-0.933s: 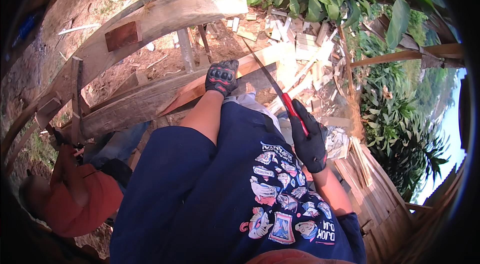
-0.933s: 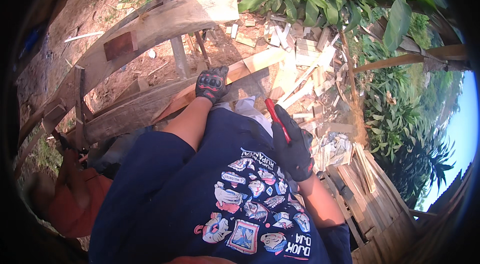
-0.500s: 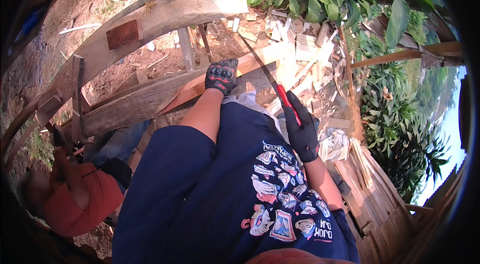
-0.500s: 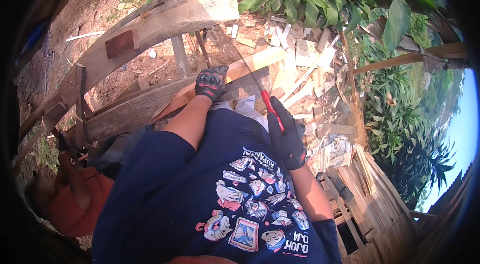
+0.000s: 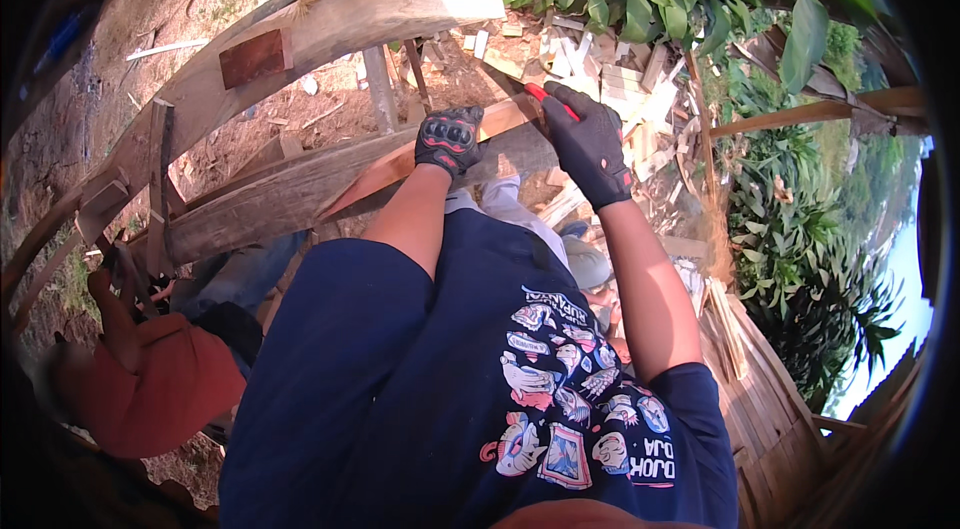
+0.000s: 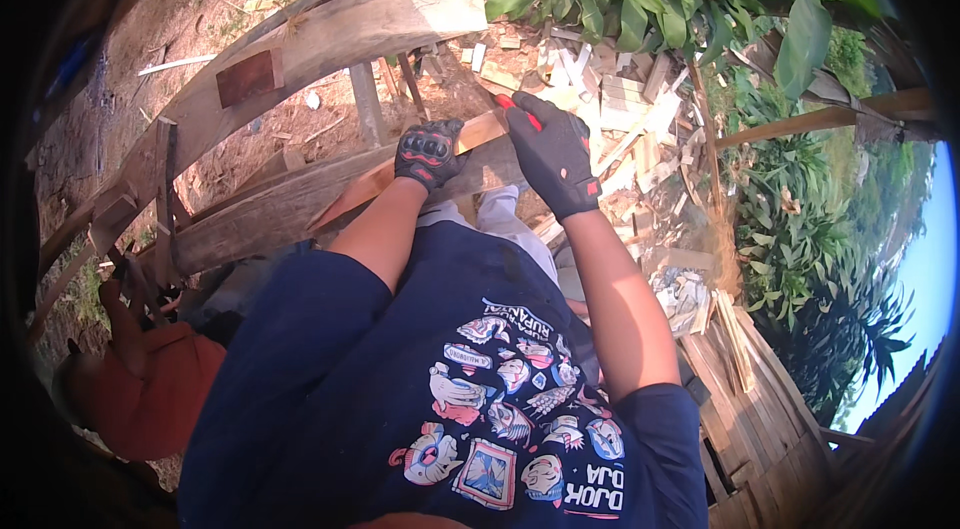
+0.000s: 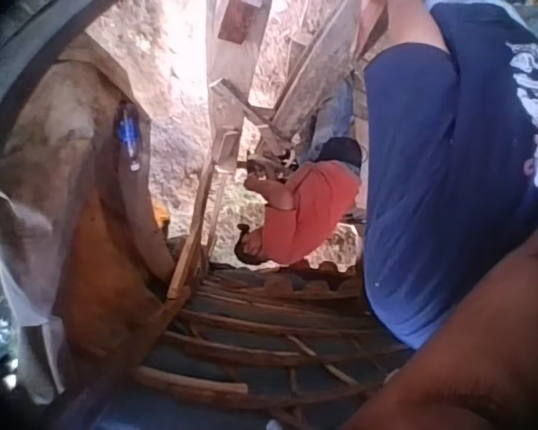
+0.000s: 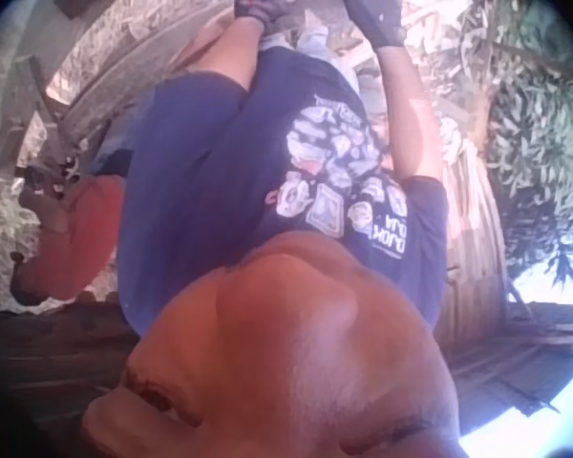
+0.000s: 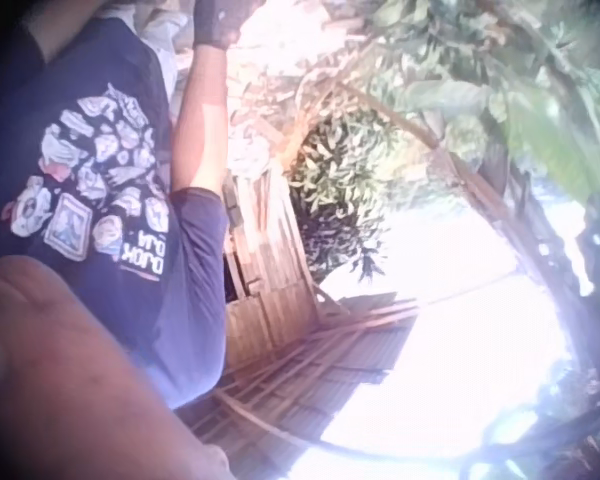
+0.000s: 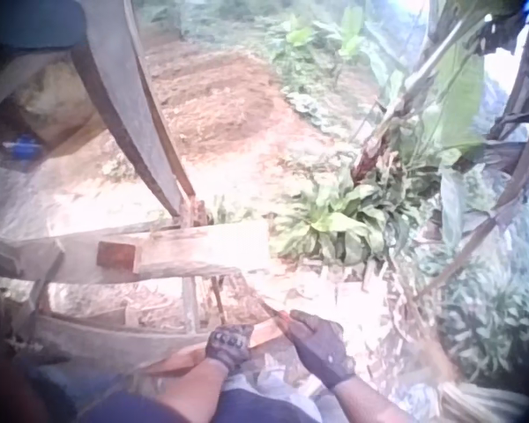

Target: The person uses a hand saw to cut a piece of wood placed on a wooden frame. They hold the wood with one hand and saw with the other, making repeated back-and-forth strokes until the wood is cut.

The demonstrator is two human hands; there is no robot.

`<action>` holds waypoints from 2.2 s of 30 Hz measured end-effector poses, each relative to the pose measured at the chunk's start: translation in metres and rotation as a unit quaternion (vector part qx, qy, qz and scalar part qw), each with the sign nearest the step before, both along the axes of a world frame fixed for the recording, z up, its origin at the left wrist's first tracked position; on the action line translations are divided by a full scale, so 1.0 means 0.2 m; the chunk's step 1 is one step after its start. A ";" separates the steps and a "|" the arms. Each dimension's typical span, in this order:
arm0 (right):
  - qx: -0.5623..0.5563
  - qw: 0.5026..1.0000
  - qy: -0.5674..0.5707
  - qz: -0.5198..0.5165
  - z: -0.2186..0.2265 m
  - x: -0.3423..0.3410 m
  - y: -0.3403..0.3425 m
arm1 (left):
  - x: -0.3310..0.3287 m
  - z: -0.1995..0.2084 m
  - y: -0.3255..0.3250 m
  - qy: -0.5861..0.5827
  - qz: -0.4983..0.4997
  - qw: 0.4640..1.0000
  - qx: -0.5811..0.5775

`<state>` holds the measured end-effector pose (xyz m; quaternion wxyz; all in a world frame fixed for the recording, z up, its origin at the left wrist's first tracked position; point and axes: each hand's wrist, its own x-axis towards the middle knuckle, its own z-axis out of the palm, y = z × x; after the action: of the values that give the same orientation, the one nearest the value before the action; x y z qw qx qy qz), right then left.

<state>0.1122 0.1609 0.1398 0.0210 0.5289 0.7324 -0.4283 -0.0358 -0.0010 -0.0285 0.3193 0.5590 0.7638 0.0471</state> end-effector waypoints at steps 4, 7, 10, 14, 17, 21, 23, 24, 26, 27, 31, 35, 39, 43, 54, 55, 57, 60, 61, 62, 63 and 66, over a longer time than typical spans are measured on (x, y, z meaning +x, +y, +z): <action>0.044 0.998 0.029 0.013 0.00 0.13 -0.12 | 0.05 -0.04 -0.06 0.021 -0.001 1.000 0.003; 0.091 0.994 0.058 -0.008 -0.02 0.15 -0.32 | 0.05 0.02 0.01 0.014 0.003 1.000 -0.020; 0.115 0.988 0.107 -0.003 -0.11 0.29 -0.45 | 0.05 0.09 0.03 0.039 0.016 0.999 -0.033; 0.077 0.991 0.109 -0.032 -0.15 0.41 -0.50 | 0.06 0.13 0.03 0.049 0.012 0.997 -0.052; 0.075 0.990 0.115 -0.023 -0.08 0.38 -0.51 | 0.06 0.10 0.01 0.046 0.014 0.998 -0.050; 0.061 0.993 0.093 -0.041 -0.10 0.41 -0.54 | 0.09 0.11 0.06 0.014 -0.004 0.995 -0.098; 0.071 0.989 0.118 -0.057 -0.10 0.40 -0.57 | 0.07 0.11 -0.01 0.030 -0.046 0.991 -0.123; 0.077 0.985 0.135 -0.080 -0.14 0.45 -0.60 | 0.09 0.12 -0.03 0.016 -0.069 0.989 -0.127; 0.085 0.978 0.153 -0.112 -0.09 0.55 -0.69 | 0.14 0.12 -0.05 0.005 -0.106 0.987 -0.124; 0.104 0.977 0.153 -0.105 -0.08 0.57 -0.73 | 0.12 0.06 -0.07 -0.006 -0.107 0.987 -0.123; 0.126 0.976 0.143 -0.103 -0.04 0.61 -0.81 | 0.12 0.09 0.00 -0.032 -0.173 0.972 -0.153; 0.166 0.971 0.127 -0.119 0.10 0.60 -0.83 | 0.13 0.13 0.09 -0.093 -0.207 0.959 -0.169; 0.221 0.939 0.246 -0.093 0.50 0.73 -0.81 | 0.07 0.02 0.11 -0.098 -0.153 0.964 -0.196; 0.282 0.936 0.174 -0.115 0.87 0.94 -0.86 | 0.01 -0.03 0.04 -0.042 -0.114 0.983 -0.138; 0.307 0.850 0.122 -0.412 0.46 1.25 -1.33 | 0.13 0.04 -0.17 0.078 -0.092 0.991 -0.049; 0.265 0.829 0.179 -0.458 0.46 1.23 -1.35 | 0.14 0.04 -0.18 0.078 -0.087 0.992 -0.046; 0.289 0.863 0.121 -0.397 0.39 1.26 -1.35 | 0.15 0.03 -0.19 0.074 -0.076 0.994 -0.039; 0.144 0.872 0.143 -0.446 0.56 1.16 -1.28 | 0.14 -0.03 -0.18 0.102 -0.069 0.989 -0.083; 0.141 0.888 0.126 -0.419 0.54 1.16 -1.26 | 0.14 -0.04 -0.17 0.115 -0.069 0.987 -0.093; 0.138 0.903 0.110 -0.391 0.51 1.15 -1.24 | 0.13 -0.07 -0.15 0.116 -0.067 0.985 -0.107; 0.135 0.917 0.092 -0.364 0.50 1.13 -1.22 | 0.13 -0.09 -0.13 0.116 -0.067 0.984 -0.121; 0.110 0.948 0.107 -0.280 0.48 1.05 -1.14 | 0.14 -0.09 -0.08 0.109 -0.069 0.977 -0.173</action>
<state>0.3215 -0.0668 0.2355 -0.2367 0.6629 0.5949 -0.3881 -0.0082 -0.0166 -0.0458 0.3283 0.5486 0.7502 -0.1688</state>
